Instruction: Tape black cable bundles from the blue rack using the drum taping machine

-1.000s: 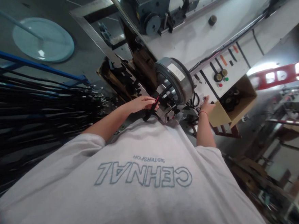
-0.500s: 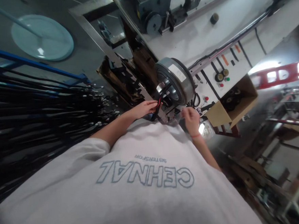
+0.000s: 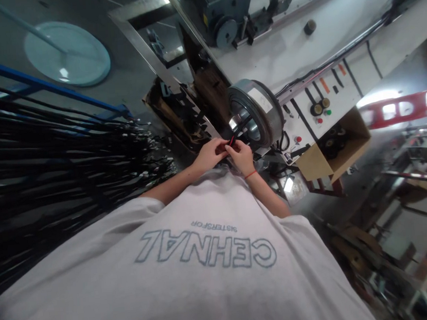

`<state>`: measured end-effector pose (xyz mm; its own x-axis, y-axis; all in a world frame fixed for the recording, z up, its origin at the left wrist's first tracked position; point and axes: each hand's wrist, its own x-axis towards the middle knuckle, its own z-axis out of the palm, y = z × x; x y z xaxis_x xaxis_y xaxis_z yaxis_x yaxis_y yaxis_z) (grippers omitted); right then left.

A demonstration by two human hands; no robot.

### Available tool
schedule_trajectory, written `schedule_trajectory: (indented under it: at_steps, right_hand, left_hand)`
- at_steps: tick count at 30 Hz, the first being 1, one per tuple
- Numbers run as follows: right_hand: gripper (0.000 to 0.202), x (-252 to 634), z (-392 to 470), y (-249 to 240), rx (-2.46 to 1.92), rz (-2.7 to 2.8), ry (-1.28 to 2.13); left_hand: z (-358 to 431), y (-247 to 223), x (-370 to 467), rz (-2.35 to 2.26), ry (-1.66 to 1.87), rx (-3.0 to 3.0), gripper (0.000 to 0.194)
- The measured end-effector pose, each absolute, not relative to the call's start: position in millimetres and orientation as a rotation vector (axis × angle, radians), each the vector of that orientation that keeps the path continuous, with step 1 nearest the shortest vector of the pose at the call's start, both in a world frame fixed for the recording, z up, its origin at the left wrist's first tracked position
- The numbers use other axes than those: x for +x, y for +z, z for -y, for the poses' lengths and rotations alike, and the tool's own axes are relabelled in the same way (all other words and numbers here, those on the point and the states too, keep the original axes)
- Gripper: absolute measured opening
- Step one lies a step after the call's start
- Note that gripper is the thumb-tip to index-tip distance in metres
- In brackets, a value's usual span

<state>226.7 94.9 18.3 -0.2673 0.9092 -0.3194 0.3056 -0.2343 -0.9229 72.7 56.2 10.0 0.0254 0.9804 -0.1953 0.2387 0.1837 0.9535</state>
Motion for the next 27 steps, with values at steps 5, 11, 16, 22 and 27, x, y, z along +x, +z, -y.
schedule_trajectory:
  at_steps: [5,11,16,22,27]
  right_hand:
    - [0.026,225,-94,16,-1.554,1.615,1.452]
    - [0.021,223,-94,14,-1.646,1.719,1.284]
    - [0.030,228,-94,17,-1.554,1.559,1.491]
    - [0.040,229,-94,19,-1.425,1.289,1.714]
    - [0.038,226,-95,16,-1.412,1.288,1.717]
  left_hand:
    - [-55,15,76,-1.495,0.868,1.375,0.028]
    - [-57,11,74,-1.454,0.898,1.440,0.028]
    - [-70,3,63,-1.322,0.907,1.408,0.028]
    - [-78,5,49,-1.229,0.820,1.443,0.028]
    - [-72,5,52,-1.287,0.875,1.293,0.030]
